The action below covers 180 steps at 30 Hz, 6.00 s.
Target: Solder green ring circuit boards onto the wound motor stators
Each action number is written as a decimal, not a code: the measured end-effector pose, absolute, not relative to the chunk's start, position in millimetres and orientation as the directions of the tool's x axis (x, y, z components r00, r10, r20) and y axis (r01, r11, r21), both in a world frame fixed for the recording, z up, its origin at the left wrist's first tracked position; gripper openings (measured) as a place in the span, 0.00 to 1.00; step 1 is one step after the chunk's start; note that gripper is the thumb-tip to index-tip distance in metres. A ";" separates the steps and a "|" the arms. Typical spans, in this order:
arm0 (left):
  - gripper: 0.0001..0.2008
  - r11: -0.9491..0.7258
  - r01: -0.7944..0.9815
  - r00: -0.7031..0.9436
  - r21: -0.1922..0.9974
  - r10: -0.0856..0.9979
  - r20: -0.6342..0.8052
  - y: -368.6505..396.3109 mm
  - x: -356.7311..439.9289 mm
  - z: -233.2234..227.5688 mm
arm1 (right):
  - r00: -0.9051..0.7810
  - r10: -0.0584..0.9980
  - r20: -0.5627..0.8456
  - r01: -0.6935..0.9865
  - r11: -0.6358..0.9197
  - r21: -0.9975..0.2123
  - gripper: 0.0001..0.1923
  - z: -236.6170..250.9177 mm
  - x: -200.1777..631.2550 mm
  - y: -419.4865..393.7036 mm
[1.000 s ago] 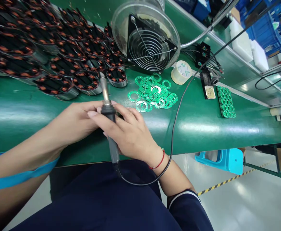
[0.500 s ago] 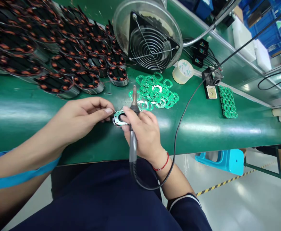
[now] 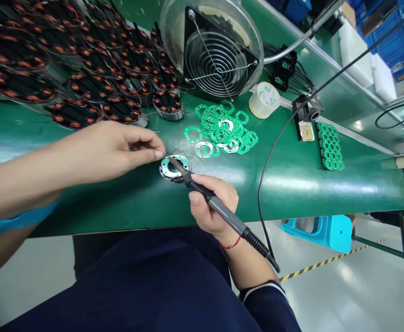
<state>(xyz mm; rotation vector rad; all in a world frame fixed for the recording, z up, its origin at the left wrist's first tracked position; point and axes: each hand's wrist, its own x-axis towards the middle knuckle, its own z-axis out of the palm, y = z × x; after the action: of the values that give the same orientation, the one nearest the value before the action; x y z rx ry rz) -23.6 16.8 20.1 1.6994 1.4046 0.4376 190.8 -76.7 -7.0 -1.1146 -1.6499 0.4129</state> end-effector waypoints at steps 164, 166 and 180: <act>0.32 -0.233 0.664 0.264 0.710 0.962 0.069 0.8 -39.1 -17.0 | -0.420 0.897 0.139 0.775 0.434 -0.459 0.28 -16.0 196.4 -12.9; 0.30 -0.288 0.674 0.327 0.680 0.942 0.075 2.4 -41.2 -16.5 | -0.437 0.883 0.170 0.738 0.460 -0.494 0.27 -11.8 200.7 -17.5; 0.30 -0.409 0.713 0.406 0.570 0.903 0.141 -6.8 -41.3 -12.9 | 0.208 0.926 0.315 0.413 0.209 -0.887 0.15 -13.8 202.3 -91.1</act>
<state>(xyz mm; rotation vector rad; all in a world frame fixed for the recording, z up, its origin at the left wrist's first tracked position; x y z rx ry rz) -41.3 -6.8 -12.9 2.2450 1.3823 0.6104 202.3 -91.1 -13.8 -1.3872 -1.3881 0.5934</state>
